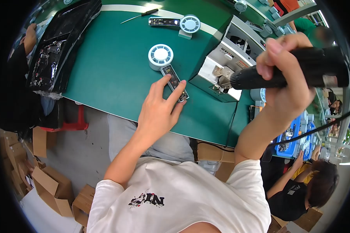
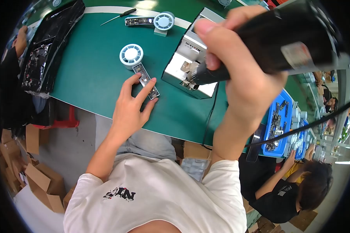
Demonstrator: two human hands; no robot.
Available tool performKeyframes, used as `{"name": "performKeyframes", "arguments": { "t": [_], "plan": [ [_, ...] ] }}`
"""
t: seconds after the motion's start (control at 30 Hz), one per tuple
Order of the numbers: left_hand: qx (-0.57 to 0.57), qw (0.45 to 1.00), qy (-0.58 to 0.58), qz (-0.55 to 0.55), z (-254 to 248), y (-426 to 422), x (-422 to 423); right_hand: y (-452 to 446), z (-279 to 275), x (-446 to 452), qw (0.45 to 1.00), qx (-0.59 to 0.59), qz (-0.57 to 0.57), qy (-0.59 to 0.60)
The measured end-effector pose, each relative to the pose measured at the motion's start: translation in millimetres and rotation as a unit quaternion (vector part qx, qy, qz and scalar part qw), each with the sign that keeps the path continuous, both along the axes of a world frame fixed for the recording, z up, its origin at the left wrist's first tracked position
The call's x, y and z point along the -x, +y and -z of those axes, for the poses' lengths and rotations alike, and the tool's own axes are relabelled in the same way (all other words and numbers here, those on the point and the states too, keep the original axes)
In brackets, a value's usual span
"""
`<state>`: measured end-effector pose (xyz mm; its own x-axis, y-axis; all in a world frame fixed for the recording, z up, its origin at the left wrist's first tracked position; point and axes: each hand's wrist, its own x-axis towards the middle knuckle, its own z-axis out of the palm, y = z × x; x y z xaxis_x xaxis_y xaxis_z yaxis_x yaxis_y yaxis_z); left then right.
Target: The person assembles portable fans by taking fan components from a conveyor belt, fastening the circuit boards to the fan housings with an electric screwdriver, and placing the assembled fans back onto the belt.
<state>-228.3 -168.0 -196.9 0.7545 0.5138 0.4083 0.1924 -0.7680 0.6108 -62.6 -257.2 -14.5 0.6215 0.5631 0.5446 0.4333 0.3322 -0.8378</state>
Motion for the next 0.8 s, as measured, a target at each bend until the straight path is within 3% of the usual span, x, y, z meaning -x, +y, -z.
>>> {"name": "performKeyframes", "arguments": {
  "t": [0.17, 0.27, 0.47, 0.67, 0.73, 0.8],
  "plan": [
    [-0.001, 1.000, -0.001, 0.004, -1.9, 1.1, 1.2, 1.7, -2.9, 5.3, 0.998, 0.032, 0.011, 0.051],
    [0.002, 1.000, -0.004, 0.005, -1.4, 1.2, 1.8, -0.1, -1.8, 0.8, 0.999, 0.052, 0.005, -0.010],
    [0.009, 1.000, -0.003, 0.009, -2.6, 1.7, 1.8, -4.7, -8.6, 9.7, 0.996, 0.040, 0.052, 0.068],
    [0.017, 1.000, -0.001, 0.008, -2.7, 1.1, 1.6, -7.6, -2.4, -2.3, 0.996, 0.004, 0.050, -0.076],
    [0.016, 1.000, -0.001, 0.008, -2.4, 1.4, 1.6, -4.4, 0.0, -4.7, 0.995, -0.007, 0.052, -0.086],
    [0.013, 1.000, -0.003, 0.008, -2.7, 1.5, 1.7, 0.3, 0.1, -3.2, 0.999, -0.026, 0.043, -0.015]
  ]
}}
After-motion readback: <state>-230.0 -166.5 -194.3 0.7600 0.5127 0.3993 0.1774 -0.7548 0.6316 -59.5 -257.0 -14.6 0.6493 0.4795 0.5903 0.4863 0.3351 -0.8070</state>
